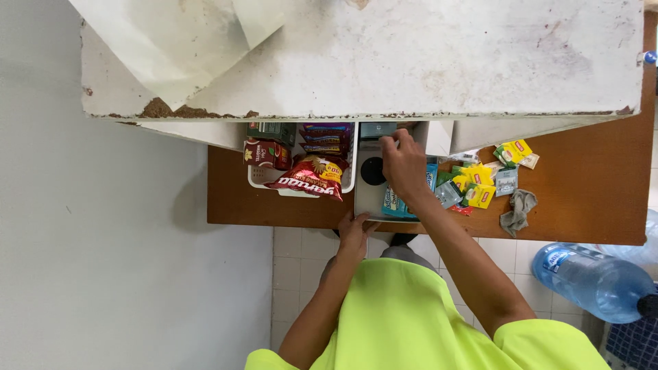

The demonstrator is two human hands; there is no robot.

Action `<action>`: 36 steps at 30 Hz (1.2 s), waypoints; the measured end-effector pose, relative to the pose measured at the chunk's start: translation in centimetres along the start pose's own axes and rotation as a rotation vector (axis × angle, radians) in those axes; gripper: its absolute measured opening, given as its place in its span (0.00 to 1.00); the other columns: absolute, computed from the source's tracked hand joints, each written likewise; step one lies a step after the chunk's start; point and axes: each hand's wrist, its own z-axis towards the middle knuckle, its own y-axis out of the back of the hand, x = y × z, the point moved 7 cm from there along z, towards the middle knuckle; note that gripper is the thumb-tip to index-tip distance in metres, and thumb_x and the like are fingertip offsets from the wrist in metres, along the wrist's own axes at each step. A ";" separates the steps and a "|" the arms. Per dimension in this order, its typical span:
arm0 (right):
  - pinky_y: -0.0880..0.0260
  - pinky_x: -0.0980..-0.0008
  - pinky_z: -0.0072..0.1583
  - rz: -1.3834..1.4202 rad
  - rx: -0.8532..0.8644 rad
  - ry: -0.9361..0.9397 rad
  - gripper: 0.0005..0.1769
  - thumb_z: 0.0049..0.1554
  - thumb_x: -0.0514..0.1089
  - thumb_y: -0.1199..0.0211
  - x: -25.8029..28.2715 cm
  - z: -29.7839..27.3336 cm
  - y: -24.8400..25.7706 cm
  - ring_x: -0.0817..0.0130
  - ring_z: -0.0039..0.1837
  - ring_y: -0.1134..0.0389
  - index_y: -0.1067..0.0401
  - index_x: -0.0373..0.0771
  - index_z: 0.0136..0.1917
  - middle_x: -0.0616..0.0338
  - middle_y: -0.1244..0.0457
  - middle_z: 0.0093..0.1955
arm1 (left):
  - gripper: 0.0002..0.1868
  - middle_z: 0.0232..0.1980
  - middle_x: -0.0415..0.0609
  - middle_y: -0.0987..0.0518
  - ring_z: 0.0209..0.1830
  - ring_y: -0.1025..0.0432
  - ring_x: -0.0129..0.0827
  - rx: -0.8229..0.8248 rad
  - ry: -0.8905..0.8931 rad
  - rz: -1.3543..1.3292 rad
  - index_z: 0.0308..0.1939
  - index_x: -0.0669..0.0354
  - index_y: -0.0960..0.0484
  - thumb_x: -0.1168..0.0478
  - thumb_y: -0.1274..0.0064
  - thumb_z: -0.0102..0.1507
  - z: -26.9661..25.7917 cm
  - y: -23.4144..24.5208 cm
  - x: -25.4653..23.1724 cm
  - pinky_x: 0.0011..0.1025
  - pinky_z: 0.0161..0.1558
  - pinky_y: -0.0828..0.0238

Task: Sort various snack packages and tea sachets on a table.

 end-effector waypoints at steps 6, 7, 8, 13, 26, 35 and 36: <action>0.30 0.53 0.49 0.152 -0.143 -0.111 0.10 0.60 0.34 0.38 0.0 -1.6 1.8 0.46 0.50 0.32 0.30 0.35 0.55 0.46 0.39 0.53 | 0.37 0.57 0.60 0.30 0.55 0.29 0.44 0.028 -0.013 0.002 0.75 0.72 0.45 0.74 0.50 0.63 1.2 0.8 0.9 0.47 0.58 0.24; 0.30 0.53 0.49 0.152 -0.144 -0.113 0.10 0.60 0.34 0.38 0.3 -2.0 2.3 0.46 0.50 0.32 0.30 0.35 0.55 0.46 0.39 0.53 | 0.37 0.57 0.60 0.30 0.55 0.29 0.44 0.028 -0.013 0.004 0.75 0.72 0.45 0.74 0.50 0.63 1.1 0.7 0.8 0.47 0.58 0.24; 0.30 0.53 0.48 0.203 -0.120 -0.153 0.11 0.60 0.34 0.38 0.4 -2.4 2.5 0.46 0.49 0.32 0.30 0.33 0.56 0.45 0.38 0.53 | 0.38 0.58 0.59 0.30 0.56 0.29 0.44 0.011 -0.006 -0.015 0.75 0.68 0.49 0.75 0.50 0.63 1.1 0.7 0.8 0.48 0.59 0.23; 0.29 0.55 0.46 0.305 -0.056 -0.259 0.08 0.60 0.36 0.36 0.5 -5.4 3.5 0.52 0.45 0.30 0.29 0.34 0.54 0.48 0.37 0.53 | 0.34 0.58 0.57 0.29 0.55 0.29 0.43 0.101 -0.050 0.007 0.74 0.74 0.40 0.73 0.50 0.63 1.7 0.6 0.7 0.50 0.59 0.20; 0.29 0.58 0.48 0.247 -0.068 -0.334 0.10 0.58 0.37 0.36 -3.0 -12.6 6.5 0.52 0.51 0.29 0.28 0.38 0.54 0.51 0.35 0.54 | 0.22 0.61 0.54 0.28 0.59 0.30 0.44 0.032 -0.049 0.034 0.64 0.59 0.32 0.70 0.53 0.64 3.7 -1.4 -0.8 0.49 0.62 0.24; 0.30 0.55 0.46 0.187 -0.077 -0.684 0.11 0.58 0.40 0.37 -14.1 -20.4 7.0 0.53 0.46 0.29 0.25 0.40 0.55 0.53 0.33 0.51 | 0.18 0.58 0.58 0.26 0.60 0.26 0.52 0.033 0.026 0.154 0.56 0.66 0.29 0.63 0.54 0.62 1.3 -0.2 3.9 0.53 0.64 0.27; 0.30 0.55 0.45 0.168 -0.077 -0.763 0.10 0.58 0.41 0.37 -16.1 -21.5 7.0 0.53 0.47 0.29 0.24 0.40 0.54 0.52 0.32 0.51 | 0.23 0.60 0.57 0.23 0.59 0.26 0.47 -0.006 0.054 0.303 0.61 0.62 0.26 0.65 0.56 0.60 -0.6 -1.5 4.0 0.49 0.64 0.28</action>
